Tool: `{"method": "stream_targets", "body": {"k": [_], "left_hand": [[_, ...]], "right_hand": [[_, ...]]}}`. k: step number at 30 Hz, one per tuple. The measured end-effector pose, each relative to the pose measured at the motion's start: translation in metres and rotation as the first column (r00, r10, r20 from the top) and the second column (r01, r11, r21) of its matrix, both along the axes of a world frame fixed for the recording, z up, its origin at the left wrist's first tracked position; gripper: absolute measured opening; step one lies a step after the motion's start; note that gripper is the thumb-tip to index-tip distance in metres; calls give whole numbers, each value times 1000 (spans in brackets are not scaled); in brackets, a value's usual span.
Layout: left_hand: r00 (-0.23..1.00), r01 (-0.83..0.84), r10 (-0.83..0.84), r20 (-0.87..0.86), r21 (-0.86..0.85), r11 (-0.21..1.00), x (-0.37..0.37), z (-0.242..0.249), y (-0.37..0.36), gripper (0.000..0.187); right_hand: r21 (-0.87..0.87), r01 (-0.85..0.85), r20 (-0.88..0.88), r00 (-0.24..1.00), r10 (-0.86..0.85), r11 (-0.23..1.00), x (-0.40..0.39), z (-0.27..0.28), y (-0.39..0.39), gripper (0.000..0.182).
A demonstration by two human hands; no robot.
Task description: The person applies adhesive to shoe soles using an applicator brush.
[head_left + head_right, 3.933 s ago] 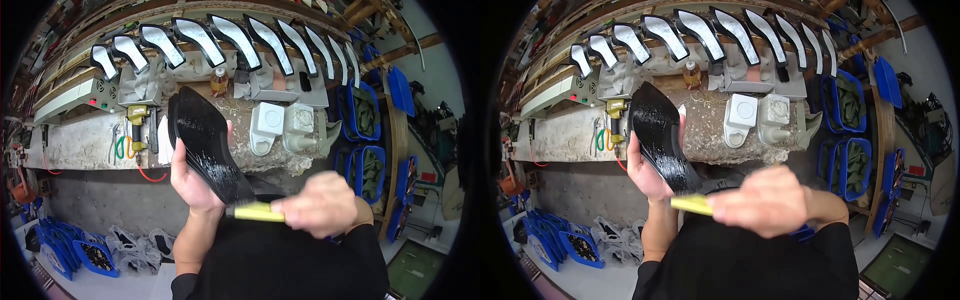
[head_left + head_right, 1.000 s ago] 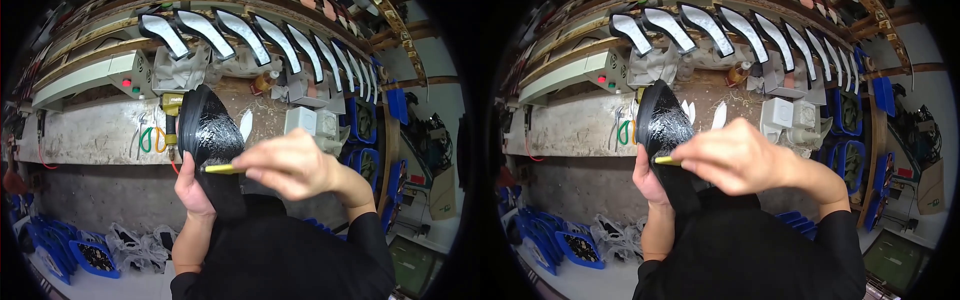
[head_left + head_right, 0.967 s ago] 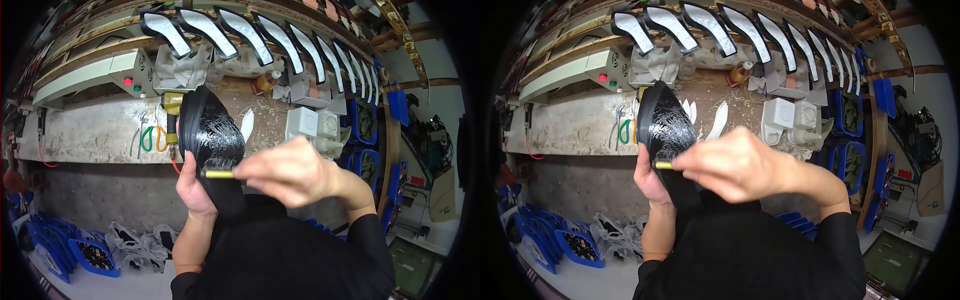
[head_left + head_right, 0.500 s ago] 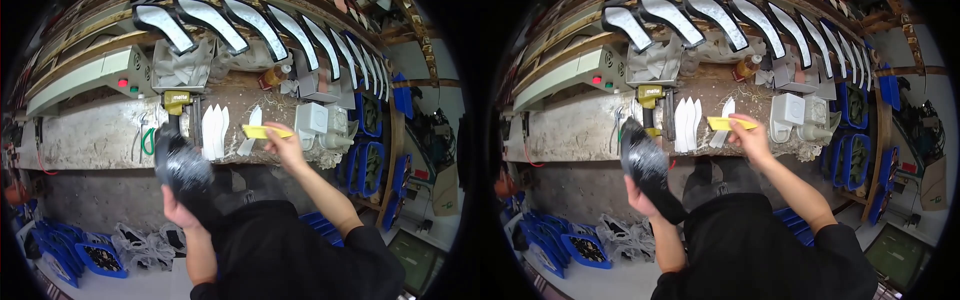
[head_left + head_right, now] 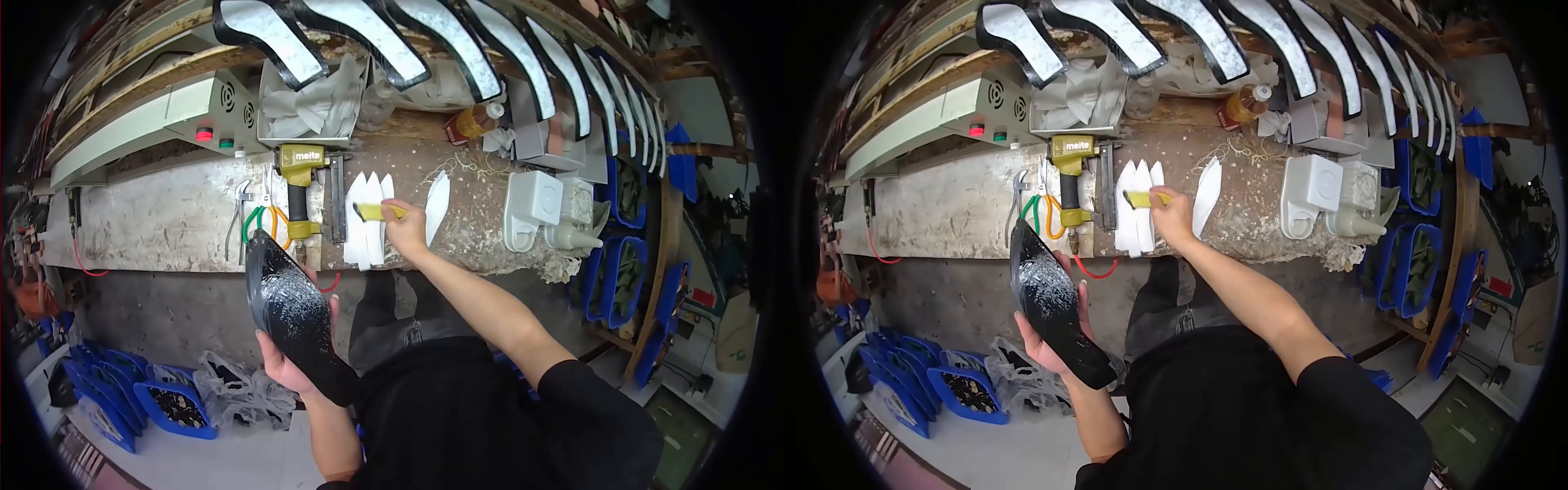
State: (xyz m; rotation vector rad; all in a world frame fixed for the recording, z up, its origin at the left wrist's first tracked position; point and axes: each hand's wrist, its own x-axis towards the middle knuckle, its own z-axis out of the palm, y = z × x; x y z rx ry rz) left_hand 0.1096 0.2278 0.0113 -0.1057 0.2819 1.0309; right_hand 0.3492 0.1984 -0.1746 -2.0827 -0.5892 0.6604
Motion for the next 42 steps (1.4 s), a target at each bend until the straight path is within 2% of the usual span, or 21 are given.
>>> {"method": "stream_targets", "body": {"k": [2, 4, 6, 7, 9, 10, 12, 14, 15, 20, 24, 25, 29, 30, 34, 35, 37, 39, 42], "left_hand": [[999, 25, -23, -44, 40, 999, 0, 1, 5, 71], [995, 28, -20, -93, 78, 997, -1, 1, 6, 69], [994, 27, -18, -106, 77, 997, 2, 5, 3, 69], [992, 40, -30, -122, 78, 996, 7, 9, 5, 68], [987, 70, -55, -150, 94, 993, 18, 15, 11, 66], [989, 73, -57, -139, 114, 991, 23, 17, 14, 66], [994, 108, -108, -6, 174, 979, 35, 18, 14, 66], [975, 155, -185, 120, 224, 962, 47, 20, 15, 65], [972, 167, -199, 127, 226, 960, 50, 22, 15, 65], [980, 190, -198, 4, 252, 949, 53, 32, 16, 60], [972, 233, -233, -26, 212, 949, 53, 26, 12, 60], [971, 236, -235, -29, 209, 949, 54, 26, 12, 60], [948, 289, -309, 75, 206, 935, 68, 31, 0, 60], [946, 294, -315, 80, 209, 933, 72, 33, -2, 60], [950, 287, -310, 32, 300, 910, 90, 52, -8, 59], [948, 289, -315, 40, 304, 908, 93, 57, -10, 59], [951, 265, -302, 66, 333, 905, 100, 67, -13, 59], [952, 240, -290, 92, 357, 903, 105, 74, -16, 60], [964, 231, -262, 46, 342, 911, 111, 80, -18, 60]], "right_hand": [[49, 23, -259, 966, -9, 999, 7, 32, -18, 20], [91, 29, -503, 864, 21, 995, 14, 76, -35, 19], [250, 85, -654, 749, 104, 965, 19, 161, -45, 20], [261, 83, -648, 754, 111, 962, 25, 201, -51, 20], [341, 163, -772, 611, 177, 926, 33, 263, -59, 22], [362, 163, -761, 621, 190, 918, 33, 280, -56, 22], [397, 174, -749, 629, 208, 901, 36, 309, -54, 23], [419, 202, -742, 638, 206, 885, 40, 324, -58, 24], [422, 212, -737, 647, 197, 881, 42, 325, -62, 24], [323, 318, -800, 595, 78, 891, 50, 309, -78, 25], [416, 355, -860, 453, 235, 837, 51, 315, -91, 24], [418, 353, -859, 453, 238, 837, 48, 321, -90, 24], [406, 158, -803, 532, 268, 900, 22, 357, -78, 24], [407, 162, -800, 538, 266, 899, 19, 357, -76, 24], [444, 34, -514, 829, 223, 895, 14, 356, -62, 21], [445, 35, -506, 834, 219, 895, 13, 357, -63, 21], [478, -82, -221, 952, 211, 874, 7, 360, -68, 20], [469, -203, 82, 979, 186, 860, 3, 363, -73, 18], [489, -174, 109, 984, 138, 855, 0, 372, -70, 17]]}}
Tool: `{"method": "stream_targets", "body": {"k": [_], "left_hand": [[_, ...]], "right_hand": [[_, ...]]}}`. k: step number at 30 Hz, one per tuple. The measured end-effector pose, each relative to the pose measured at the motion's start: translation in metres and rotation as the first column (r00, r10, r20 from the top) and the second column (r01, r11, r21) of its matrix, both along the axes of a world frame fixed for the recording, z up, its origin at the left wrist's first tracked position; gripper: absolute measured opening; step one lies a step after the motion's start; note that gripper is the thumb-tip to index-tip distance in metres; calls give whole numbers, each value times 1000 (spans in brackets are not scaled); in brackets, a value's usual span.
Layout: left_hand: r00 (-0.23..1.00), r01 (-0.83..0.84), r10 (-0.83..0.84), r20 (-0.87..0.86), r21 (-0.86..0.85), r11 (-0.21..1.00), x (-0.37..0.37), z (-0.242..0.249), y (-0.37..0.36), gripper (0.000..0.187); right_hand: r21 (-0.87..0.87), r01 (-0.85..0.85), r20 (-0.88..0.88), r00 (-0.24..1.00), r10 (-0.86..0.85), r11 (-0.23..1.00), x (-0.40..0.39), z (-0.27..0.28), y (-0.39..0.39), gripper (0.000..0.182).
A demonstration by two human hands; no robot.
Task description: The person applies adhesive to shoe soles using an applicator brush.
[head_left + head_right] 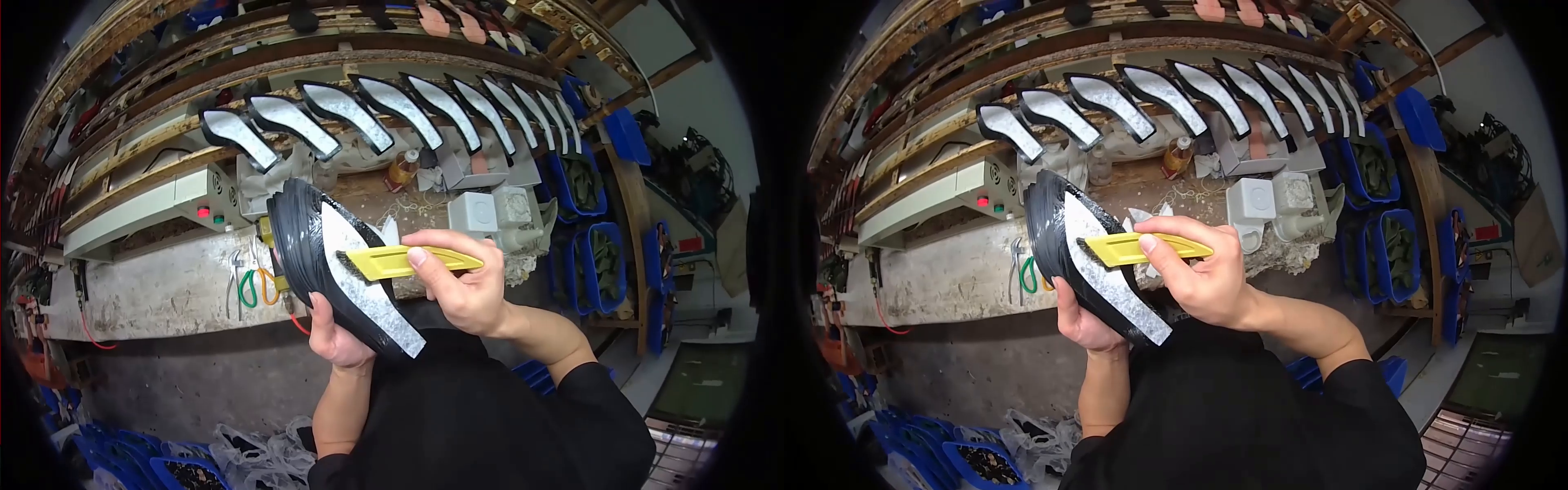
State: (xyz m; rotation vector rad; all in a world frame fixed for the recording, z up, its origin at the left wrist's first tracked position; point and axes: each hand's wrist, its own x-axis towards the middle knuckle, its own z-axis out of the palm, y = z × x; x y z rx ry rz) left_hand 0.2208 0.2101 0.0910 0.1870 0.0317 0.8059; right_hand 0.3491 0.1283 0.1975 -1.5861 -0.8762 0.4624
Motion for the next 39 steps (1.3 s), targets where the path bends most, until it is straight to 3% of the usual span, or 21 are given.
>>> {"method": "stream_targets", "body": {"k": [3, 7, 12, 17, 23, 25, 27, 28, 32, 37, 38, 39], "left_hand": [[998, -32, 32, -45, -5, 999, 6, 4, -3, 61], [1000, 27, -27, -4, -1, 1000, 9, 6, -7, 67], [992, 124, -125, 8, 68, 990, 13, 21, -15, 74], [943, 264, -305, 131, 260, 929, 34, 48, -25, 79], [955, 271, -293, 41, 275, 923, 80, 70, -70, 75], [978, 193, -174, -114, 195, 962, 108, 77, -83, 65], [955, 123, -89, -282, 105, 987, 121, 78, -109, 61], [933, 96, -65, -354, 71, 993, 124, 78, -123, 60], [968, 148, -154, -197, -46, 988, 169, 90, -135, 54], [981, 137, -145, -131, -66, 988, 198, 91, -140, 52], [981, 138, -144, -132, -55, 989, 203, 94, -140, 52], [983, 100, -102, -154, -19, 995, 209, 96, -140, 53]], "right_hand": [[27, 43, 27, 999, -43, 999, 2, 13, 0, 16], [-14, -59, 44, 997, 60, 998, 16, 32, -8, 15], [-2, -35, -3, 999, 35, 999, 28, 54, -24, 16], [105, 12, 64, 998, -19, 994, 60, 80, -42, 16], [243, 24, -22, 1000, -19, 970, 144, 99, -90, 15], [256, -257, 365, 918, 153, 932, 165, 98, -112, 15], [152, -497, 650, 701, 293, 854, 174, 84, -145, 15], [163, -496, 621, 724, 302, 853, 175, 77, -160, 15], [106, -546, 722, 617, 313, 831, 201, 69, -205, 20], [90, -556, 743, 590, 316, 826, 219, 55, -239, 18], [99, -555, 746, 590, 307, 826, 224, 52, -246, 18], [154, -543, 653, 683, 328, 825, 229, 49, -256, 18]]}}
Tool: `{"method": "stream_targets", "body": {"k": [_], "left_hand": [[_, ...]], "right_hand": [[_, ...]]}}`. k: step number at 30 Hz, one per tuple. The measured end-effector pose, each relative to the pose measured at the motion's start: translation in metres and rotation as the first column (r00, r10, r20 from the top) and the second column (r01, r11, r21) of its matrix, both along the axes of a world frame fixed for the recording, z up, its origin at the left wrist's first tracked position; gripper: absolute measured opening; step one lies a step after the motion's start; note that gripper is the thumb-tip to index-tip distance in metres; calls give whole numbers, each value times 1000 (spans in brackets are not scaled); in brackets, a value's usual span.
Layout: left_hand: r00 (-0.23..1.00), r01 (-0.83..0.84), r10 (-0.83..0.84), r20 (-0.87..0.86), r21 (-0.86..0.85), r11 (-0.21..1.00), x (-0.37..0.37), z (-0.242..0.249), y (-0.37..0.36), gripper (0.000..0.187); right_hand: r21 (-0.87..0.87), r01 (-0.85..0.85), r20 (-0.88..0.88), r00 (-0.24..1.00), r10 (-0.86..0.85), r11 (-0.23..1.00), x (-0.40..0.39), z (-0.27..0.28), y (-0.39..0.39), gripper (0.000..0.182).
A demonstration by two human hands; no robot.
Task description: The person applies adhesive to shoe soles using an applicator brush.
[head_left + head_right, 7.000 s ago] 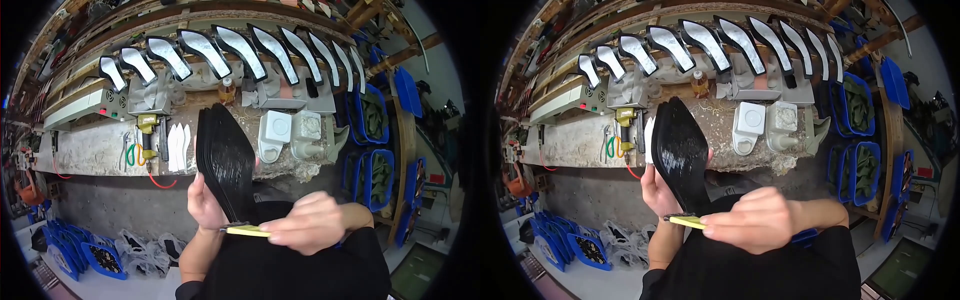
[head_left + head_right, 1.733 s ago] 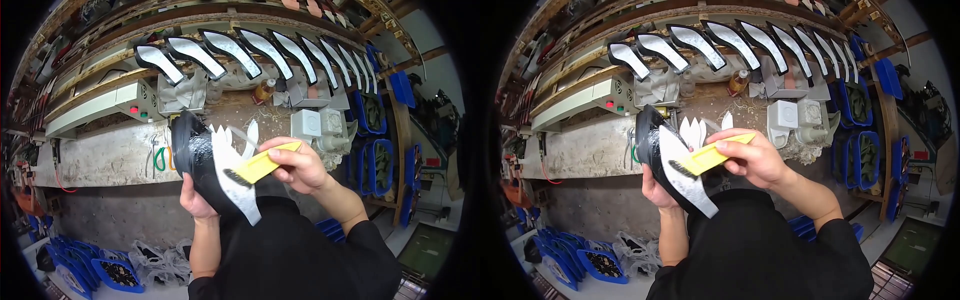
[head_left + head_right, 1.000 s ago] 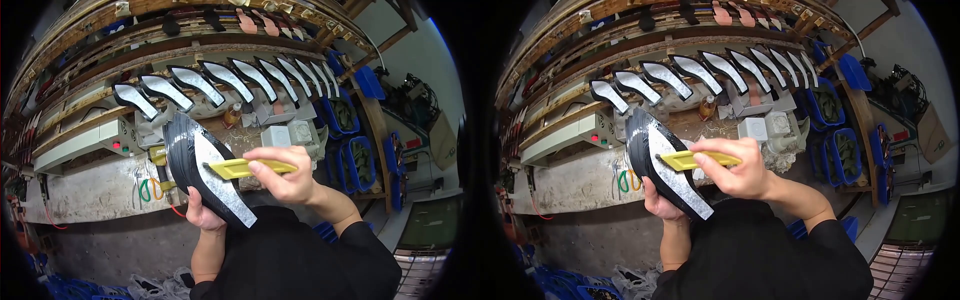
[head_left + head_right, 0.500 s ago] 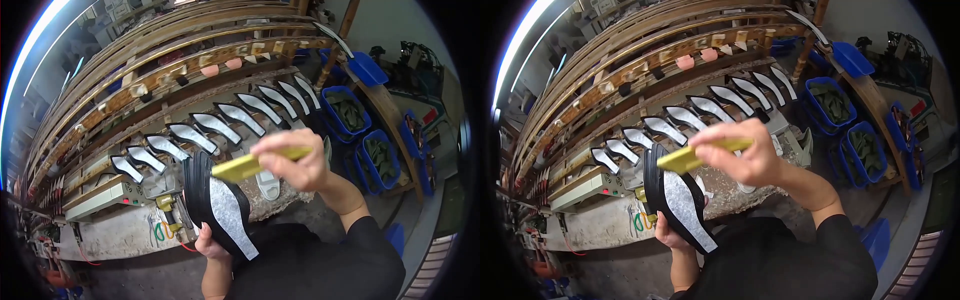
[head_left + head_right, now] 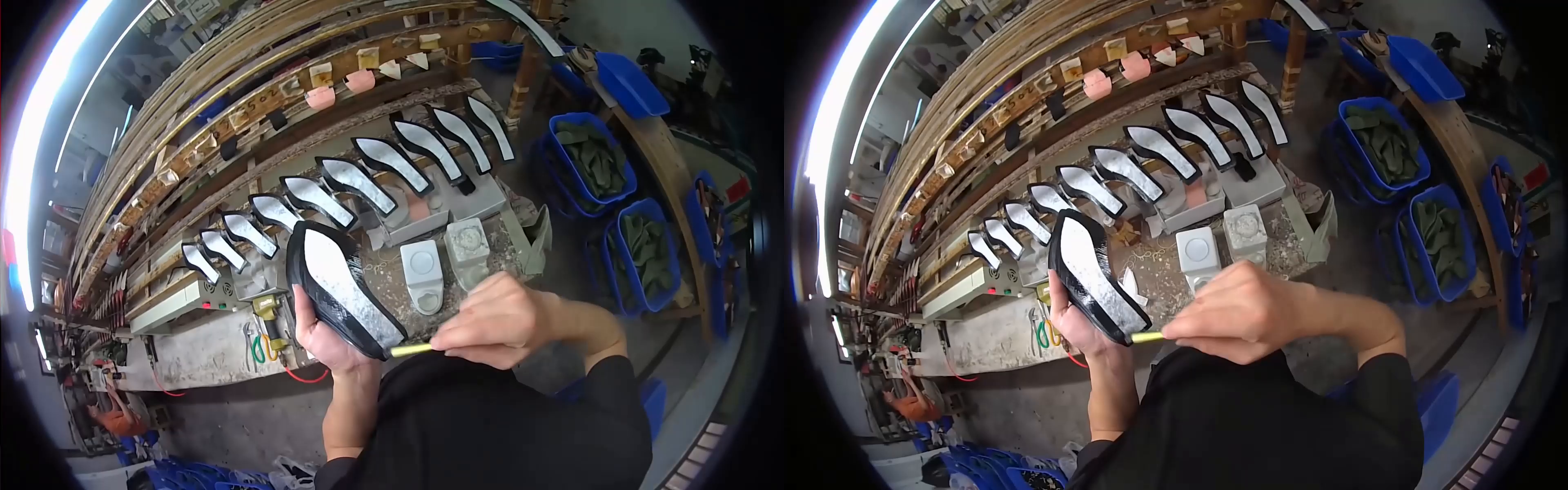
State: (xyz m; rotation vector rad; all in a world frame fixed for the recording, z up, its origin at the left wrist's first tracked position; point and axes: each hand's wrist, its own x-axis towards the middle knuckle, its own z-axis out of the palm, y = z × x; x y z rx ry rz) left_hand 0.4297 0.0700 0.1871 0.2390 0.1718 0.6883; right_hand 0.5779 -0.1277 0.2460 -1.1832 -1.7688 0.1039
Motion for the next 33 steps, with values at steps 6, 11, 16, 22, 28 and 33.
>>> {"method": "stream_targets", "body": {"k": [6, 11, 16, 22, 28, 33], "left_hand": [[991, -132, 127, 38, 142, 981, 30, 23, 2, 54], [987, -134, 107, 123, 236, 963, 63, 67, -10, 54], [988, -96, 50, 144, 334, 938, 102, 93, -24, 56], [993, 93, -119, 20, 498, 862, 182, 121, 4, 56], [911, 412, -304, -279, 575, 707, 292, 166, 82, 45], [886, 436, -216, -409, 582, 687, 315, 181, 82, 42]], "right_hand": [[219, 21, -879, 438, 188, 976, 3, -23, -21, 28], [-356, 206, -581, 715, -389, 911, -10, 16, -8, 60], [-311, 472, -555, 614, -561, 825, -5, 8, 7, 60], [-120, 762, -608, 450, -654, 636, 44, 15, 16, 52], [94, 953, -399, 302, -866, 289, 145, 32, 34, 49], [134, 968, -374, 248, -894, 212, 174, 24, 36, 47]]}}
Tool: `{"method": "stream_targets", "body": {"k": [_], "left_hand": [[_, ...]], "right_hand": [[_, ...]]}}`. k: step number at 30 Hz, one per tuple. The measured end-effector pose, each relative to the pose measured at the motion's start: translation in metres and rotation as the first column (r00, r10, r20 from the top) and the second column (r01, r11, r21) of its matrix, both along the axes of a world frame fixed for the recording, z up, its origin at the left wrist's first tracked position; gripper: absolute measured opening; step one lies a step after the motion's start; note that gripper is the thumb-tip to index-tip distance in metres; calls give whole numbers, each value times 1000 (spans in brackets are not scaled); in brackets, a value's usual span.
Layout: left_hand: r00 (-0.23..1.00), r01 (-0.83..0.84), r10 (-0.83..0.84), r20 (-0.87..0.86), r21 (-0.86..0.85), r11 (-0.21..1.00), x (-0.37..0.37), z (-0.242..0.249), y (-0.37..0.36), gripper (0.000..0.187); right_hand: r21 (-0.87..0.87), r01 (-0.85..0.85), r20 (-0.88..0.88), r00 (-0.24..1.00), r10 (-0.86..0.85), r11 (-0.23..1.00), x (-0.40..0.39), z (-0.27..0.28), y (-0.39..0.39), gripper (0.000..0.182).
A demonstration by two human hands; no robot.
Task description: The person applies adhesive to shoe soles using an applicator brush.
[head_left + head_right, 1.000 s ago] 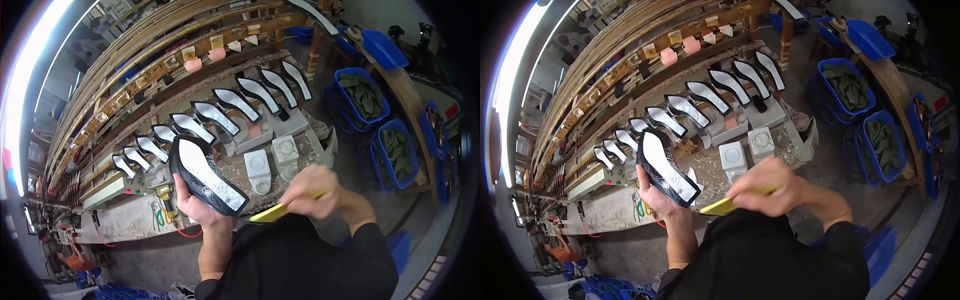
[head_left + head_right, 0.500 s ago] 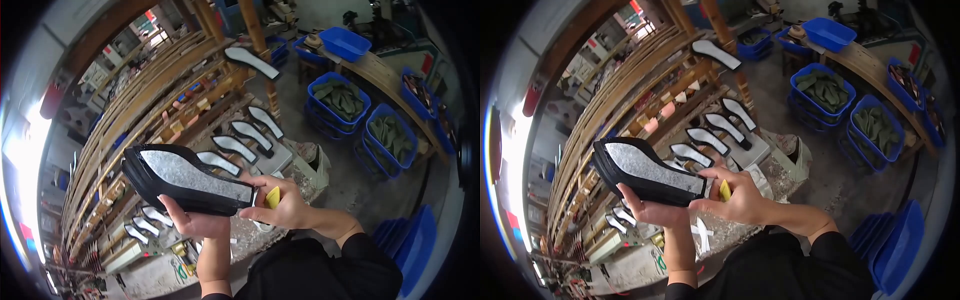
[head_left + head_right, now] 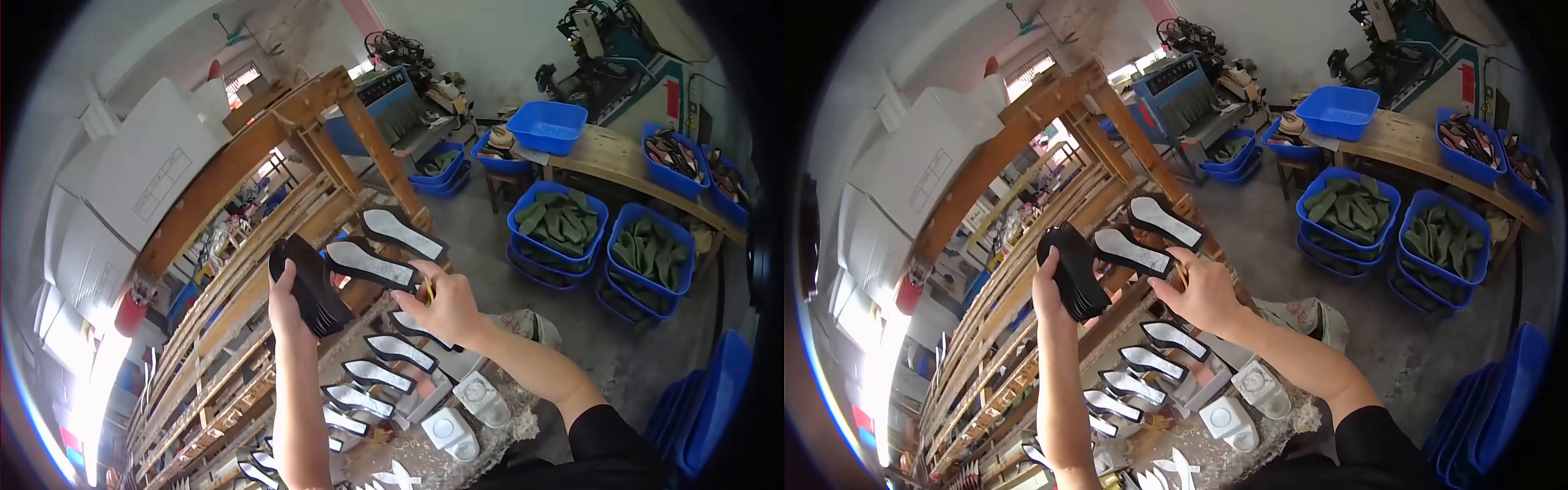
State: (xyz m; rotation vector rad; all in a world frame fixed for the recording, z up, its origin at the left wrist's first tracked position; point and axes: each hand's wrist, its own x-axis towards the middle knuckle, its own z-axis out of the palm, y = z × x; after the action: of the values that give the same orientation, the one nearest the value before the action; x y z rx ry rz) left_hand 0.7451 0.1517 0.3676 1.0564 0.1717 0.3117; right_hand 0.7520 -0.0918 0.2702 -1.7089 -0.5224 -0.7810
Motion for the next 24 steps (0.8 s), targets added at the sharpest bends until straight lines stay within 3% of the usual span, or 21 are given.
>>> {"method": "stream_targets", "body": {"k": [5, 8, 10, 12, 13, 15, 18, 20, 22, 24], "left_hand": [[994, -102, 102, 50, 1, 995, 3, -1, -3, 44], [991, -126, 124, 55, 19, 992, -34, 1, -8, 45], [934, -291, 272, 231, 53, 955, -87, -6, -21, 46], [893, -165, 226, 390, -185, 969, -141, -22, -32, 53], [883, -41, 161, 441, -269, 962, -165, -41, -35, 59], [835, 178, 35, 549, -330, 927, -212, -83, -39, 70], [896, 107, 117, 429, -464, 880, -271, -128, -33, 69], [929, 69, 155, 337, -568, 820, -312, -164, -32, 69], [958, -19, 189, 214, -613, 790, -363, -205, -30, 69], [973, -48, 171, 154, -589, 807, -400, -244, -17, 69]], "right_hand": [[-12, 23, -57, 998, -24, 1000, -7, 2, -1, 47], [4, 3, -71, 997, -3, 1000, -32, 3, -17, 43], [264, -243, -164, 942, 292, 933, -59, -13, -32, 33], [318, -455, -267, 798, 540, 831, -75, -47, -43, 23], [310, -467, -288, 783, 551, 828, -83, -64, -44, 23], [529, -488, -527, 452, 720, 694, -105, -104, -43, 14], [549, -438, -629, 345, 697, 712, -147, -176, -26, 11], [577, -201, -729, 310, 610, 792, -164, -193, -18, 10], [562, -246, -799, 87, 595, 790, -185, -236, -47, 12], [504, -176, -855, 35, 517, 846, -206, -267, -52, 12]]}}
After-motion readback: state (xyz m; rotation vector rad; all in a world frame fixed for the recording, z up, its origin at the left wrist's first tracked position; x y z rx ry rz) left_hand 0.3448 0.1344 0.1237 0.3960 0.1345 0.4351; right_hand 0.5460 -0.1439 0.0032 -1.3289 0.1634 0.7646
